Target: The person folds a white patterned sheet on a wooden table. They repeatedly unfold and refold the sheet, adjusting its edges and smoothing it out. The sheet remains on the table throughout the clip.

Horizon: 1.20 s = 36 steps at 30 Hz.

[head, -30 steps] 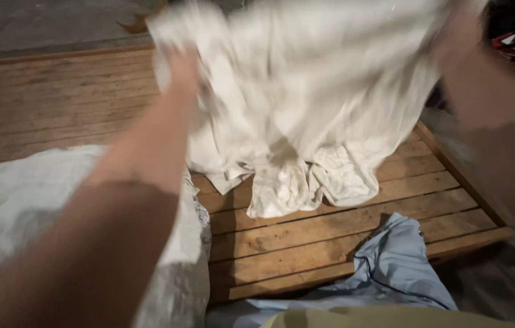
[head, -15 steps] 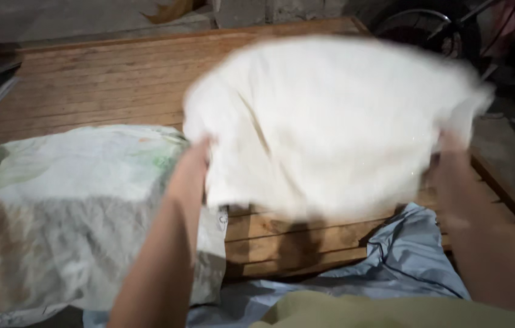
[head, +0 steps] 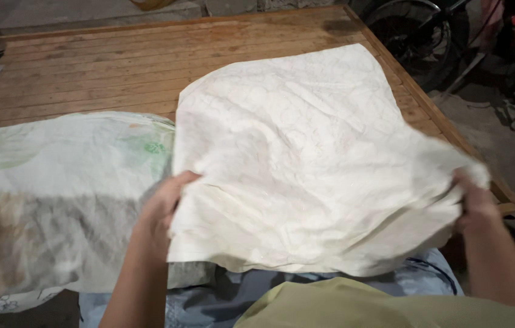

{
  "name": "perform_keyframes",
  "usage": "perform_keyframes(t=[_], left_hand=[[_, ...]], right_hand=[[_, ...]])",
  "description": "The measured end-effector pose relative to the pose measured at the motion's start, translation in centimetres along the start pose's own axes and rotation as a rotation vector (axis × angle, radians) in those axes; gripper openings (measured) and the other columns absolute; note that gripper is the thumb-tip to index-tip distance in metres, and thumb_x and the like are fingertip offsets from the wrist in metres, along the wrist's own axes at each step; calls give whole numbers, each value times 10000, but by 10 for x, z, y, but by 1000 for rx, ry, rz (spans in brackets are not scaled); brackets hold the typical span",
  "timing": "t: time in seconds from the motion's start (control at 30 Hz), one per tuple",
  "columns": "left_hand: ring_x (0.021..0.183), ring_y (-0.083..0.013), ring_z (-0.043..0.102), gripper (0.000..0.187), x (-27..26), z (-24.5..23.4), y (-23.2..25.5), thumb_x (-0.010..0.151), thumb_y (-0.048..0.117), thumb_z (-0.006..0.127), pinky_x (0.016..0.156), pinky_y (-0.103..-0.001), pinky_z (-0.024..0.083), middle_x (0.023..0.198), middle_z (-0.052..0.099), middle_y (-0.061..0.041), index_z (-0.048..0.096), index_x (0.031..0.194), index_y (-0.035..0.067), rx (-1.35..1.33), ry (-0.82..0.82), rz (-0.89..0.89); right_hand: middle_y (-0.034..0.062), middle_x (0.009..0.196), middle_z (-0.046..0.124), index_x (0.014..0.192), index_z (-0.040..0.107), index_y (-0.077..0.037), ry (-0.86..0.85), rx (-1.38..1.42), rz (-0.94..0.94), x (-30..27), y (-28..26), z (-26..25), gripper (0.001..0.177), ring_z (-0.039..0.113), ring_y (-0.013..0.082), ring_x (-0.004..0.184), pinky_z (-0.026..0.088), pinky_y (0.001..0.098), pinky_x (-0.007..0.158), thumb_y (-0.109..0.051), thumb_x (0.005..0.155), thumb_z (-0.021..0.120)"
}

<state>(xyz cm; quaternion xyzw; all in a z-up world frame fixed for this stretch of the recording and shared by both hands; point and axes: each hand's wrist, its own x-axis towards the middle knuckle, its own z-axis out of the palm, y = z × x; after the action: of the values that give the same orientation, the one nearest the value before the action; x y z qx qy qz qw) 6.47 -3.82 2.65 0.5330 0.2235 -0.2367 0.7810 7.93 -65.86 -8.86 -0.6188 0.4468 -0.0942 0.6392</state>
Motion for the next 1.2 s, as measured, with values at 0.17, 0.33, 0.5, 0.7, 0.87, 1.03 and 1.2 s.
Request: perform_keyframes(t=[0.17, 0.33, 0.5, 0.7, 0.87, 1.03, 1.2], left_hand=[[922, -284, 689, 571, -36, -60, -38, 847, 289, 699, 792, -392, 557, 1090, 710, -198, 621, 1267, -89, 204, -42, 492], [959, -221, 675, 517, -18, -124, -47, 765, 279, 761, 862, -398, 526, 1082, 755, -119, 691, 1201, 10, 810, 92, -22], [842, -253, 692, 676, 35, -118, -23, 888, 687, 613, 810, -429, 566, 943, 760, -138, 740, 970, 28, 1822, -16, -226], [991, -414, 703, 716, 102, -85, 23, 797, 600, 733, 893, -468, 520, 1004, 730, -271, 691, 1063, -63, 1435, 475, 301], [1118, -472, 665, 758, 174, -65, 23, 829, 533, 724, 976, -466, 522, 1119, 667, -398, 694, 1106, -172, 1395, 552, 412], [1028, -406, 738, 718, 244, -72, 5, 800, 458, 771, 871, -467, 581, 1098, 705, -313, 658, 1161, -152, 1123, 535, 274], [689, -300, 497, 613, 297, -84, -18, 789, 438, 808, 585, -470, 409, 797, 498, -147, 714, 1177, -28, 833, 253, -16]], right_hand=[[154, 1357, 664, 1489, 551, -39, -313, 88, -170, -1, 5, -37, 728, 689, 273, 1145, 566, 425, 985, -487, 937, 706], [291, 1363, 689, 1411, 601, 13, -83, -686, 458, 55, 69, -68, 762, 683, 446, 1184, 547, 550, 980, -539, 901, 731], [301, 1320, 672, 1338, 679, 36, -239, -1031, 107, 104, 71, -69, 775, 683, 457, 1207, 538, 535, 981, -527, 823, 819], [202, 1491, 563, 1467, 591, -72, -198, -1088, -337, 157, 4, -6, 646, 549, 394, 1343, 443, 534, 1074, -471, 961, 632], [193, 1508, 576, 1482, 588, -79, -253, -957, -315, 186, -3, 71, 652, 519, 379, 1376, 427, 562, 1093, -447, 947, 650], [231, 1485, 479, 1539, 419, -57, -254, -897, -291, 179, 3, 116, 778, 520, 412, 1249, 457, 608, 974, -454, 927, 688], [292, 1423, 681, 1537, 464, 99, -340, -801, -77, 158, 9, 136, 896, 679, 397, 1175, 472, 523, 988, -590, 983, 612]])
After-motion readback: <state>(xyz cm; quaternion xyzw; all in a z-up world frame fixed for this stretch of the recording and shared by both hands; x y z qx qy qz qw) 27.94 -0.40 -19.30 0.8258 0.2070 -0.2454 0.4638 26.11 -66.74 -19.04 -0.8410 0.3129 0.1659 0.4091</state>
